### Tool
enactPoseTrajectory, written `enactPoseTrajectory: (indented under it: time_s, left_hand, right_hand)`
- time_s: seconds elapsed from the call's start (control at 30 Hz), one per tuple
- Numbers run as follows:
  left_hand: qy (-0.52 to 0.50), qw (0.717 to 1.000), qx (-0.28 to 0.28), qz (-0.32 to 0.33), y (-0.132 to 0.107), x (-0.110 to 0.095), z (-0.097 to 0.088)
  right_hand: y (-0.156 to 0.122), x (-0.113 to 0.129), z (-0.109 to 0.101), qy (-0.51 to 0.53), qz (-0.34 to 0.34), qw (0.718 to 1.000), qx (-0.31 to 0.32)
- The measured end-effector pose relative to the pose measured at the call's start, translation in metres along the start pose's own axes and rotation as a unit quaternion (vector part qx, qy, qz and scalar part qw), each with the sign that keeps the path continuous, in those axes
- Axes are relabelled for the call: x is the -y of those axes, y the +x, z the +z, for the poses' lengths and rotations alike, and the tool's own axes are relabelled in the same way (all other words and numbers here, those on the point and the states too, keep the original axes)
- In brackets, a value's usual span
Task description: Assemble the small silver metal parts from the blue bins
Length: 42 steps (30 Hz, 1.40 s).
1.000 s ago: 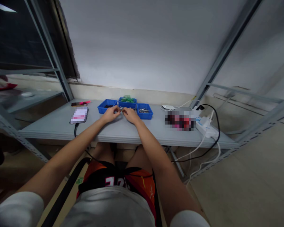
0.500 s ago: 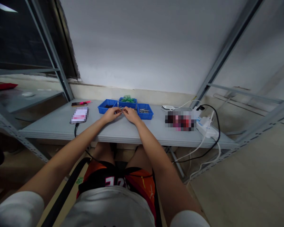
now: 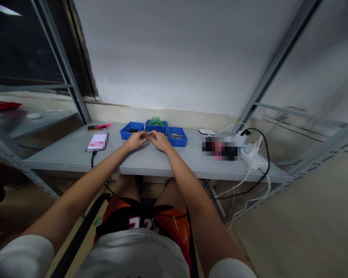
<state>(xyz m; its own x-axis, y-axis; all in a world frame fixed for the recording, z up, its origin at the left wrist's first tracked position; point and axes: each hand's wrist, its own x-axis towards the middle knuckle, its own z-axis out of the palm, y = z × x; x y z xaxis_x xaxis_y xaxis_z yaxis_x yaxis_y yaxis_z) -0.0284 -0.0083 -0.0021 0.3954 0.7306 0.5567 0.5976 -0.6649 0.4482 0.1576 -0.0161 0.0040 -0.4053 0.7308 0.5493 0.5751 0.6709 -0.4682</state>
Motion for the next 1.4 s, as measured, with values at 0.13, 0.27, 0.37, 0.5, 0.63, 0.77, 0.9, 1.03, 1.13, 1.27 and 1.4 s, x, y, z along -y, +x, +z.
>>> enactPoseTrajectory:
  time_s: [0.13, 0.27, 0.37, 0.5, 0.63, 0.77, 0.9, 1.03, 1.13, 1.27, 1.4]
  left_hand:
    - [0.025, 1.000, 0.005, -0.016, 0.000, 0.001, -0.001]
    - [0.039, 0.999, -0.001, -0.023, 0.000, 0.002, 0.000]
    - [0.027, 0.999, -0.004, -0.020, 0.001, 0.002, 0.000]
    - [0.013, 1.000, -0.023, -0.014, 0.001, -0.001, -0.001]
    - [-0.002, 0.998, -0.061, 0.002, 0.001, -0.006, -0.004]
    - [-0.015, 0.997, -0.073, 0.007, 0.002, -0.010, -0.006]
    - [-0.009, 0.998, -0.057, 0.019, 0.001, -0.012, -0.006]
    - [0.004, 0.998, -0.046, 0.029, 0.001, -0.011, -0.005]
    - [0.003, 0.998, -0.058, 0.030, 0.001, -0.011, -0.006]
    - [0.005, 0.997, -0.079, 0.020, 0.001, -0.012, -0.008]
    - [0.014, 0.996, -0.089, 0.006, 0.002, -0.010, -0.008]
  right_hand:
    - [0.000, 0.002, -0.001, -0.011, -0.006, 1.000, -0.004]
    - [0.001, 0.001, -0.002, -0.025, -0.006, 1.000, -0.002]
    - [0.001, 0.001, -0.004, -0.030, -0.005, 0.999, -0.012]
    - [0.003, 0.001, -0.008, -0.028, 0.011, 0.998, -0.055]
    - [0.004, -0.002, -0.009, -0.028, 0.011, 0.997, -0.065]
    - [0.003, -0.005, -0.006, -0.038, -0.006, 0.999, -0.017]
    - [0.001, -0.002, -0.003, -0.044, -0.032, 0.997, 0.046]
    - [0.000, 0.000, -0.002, -0.036, -0.046, 0.997, 0.059]
    - [0.001, -0.002, -0.002, -0.044, -0.038, 0.997, 0.049]
    - [0.002, -0.005, -0.003, -0.051, -0.016, 0.999, 0.011]
    - [0.004, -0.004, -0.006, -0.047, -0.005, 0.998, -0.047]
